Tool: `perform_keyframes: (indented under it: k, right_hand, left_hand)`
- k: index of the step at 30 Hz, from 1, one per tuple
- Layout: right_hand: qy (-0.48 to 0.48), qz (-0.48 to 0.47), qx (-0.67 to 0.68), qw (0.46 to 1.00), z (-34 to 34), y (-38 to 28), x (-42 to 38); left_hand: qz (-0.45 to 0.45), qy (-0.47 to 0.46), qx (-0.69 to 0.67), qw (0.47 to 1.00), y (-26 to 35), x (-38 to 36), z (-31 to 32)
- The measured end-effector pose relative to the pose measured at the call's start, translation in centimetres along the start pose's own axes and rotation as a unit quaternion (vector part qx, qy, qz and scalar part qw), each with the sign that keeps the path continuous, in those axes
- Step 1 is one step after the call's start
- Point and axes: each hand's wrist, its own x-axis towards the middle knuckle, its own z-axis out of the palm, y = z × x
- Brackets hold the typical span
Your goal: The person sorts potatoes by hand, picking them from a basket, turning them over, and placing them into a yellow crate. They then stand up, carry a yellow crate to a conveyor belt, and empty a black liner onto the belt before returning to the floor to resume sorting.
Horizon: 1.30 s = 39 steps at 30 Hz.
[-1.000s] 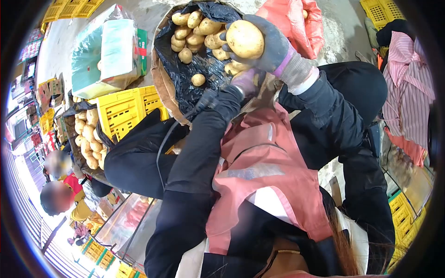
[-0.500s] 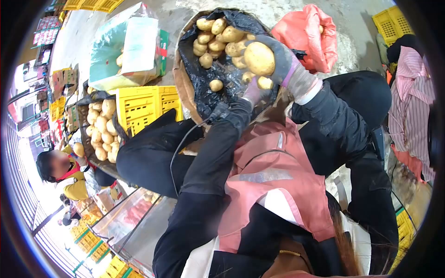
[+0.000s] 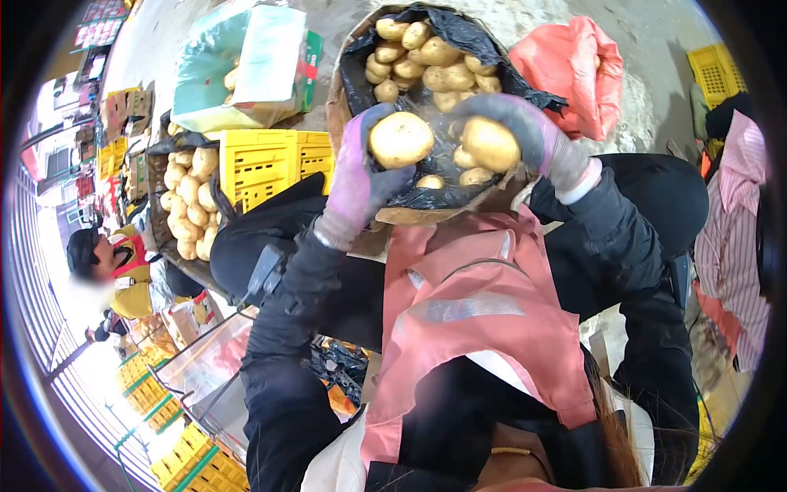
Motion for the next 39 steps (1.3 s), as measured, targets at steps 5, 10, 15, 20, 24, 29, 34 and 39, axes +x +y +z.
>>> perform_keyframes:
  k: [5,10,15,20,24,29,34,39]
  right_hand:
    - [-0.035,0.223,0.383,0.896,5.5,-7.1,1.1]
    - [-0.063,0.181,0.266,0.945,5.8,-5.2,0.2]
    - [-0.098,0.174,0.326,0.924,5.9,-5.3,0.3]
    - [-0.09,0.183,0.298,0.932,7.1,-5.0,0.3]
    - [-0.093,0.156,0.309,0.933,6.9,-5.5,0.8]
    - [-0.032,0.164,0.192,0.967,6.0,-7.2,0.3]
    - [0.013,0.159,0.298,0.941,6.8,-5.1,-0.2]
    - [0.029,0.13,0.148,0.98,5.9,-6.1,0.0]
  left_hand:
    - [0.109,0.014,0.106,0.988,-0.8,-1.7,0.5]
    - [0.039,-0.068,-0.017,0.997,-1.7,-1.7,1.1]
    - [0.046,-0.076,-0.059,0.994,-1.5,-1.9,0.6]
    - [-0.097,0.005,-0.239,0.966,-1.2,-2.2,0.2]
    - [-0.105,0.05,-0.225,0.967,-0.8,-2.0,-0.4]
    - [-0.246,-0.033,-0.388,0.888,0.2,-1.7,-1.0]
    - [-0.086,-0.025,-0.287,0.954,1.7,-1.7,0.5]
    - [-0.046,-0.009,-0.229,0.972,0.0,-1.8,1.5]
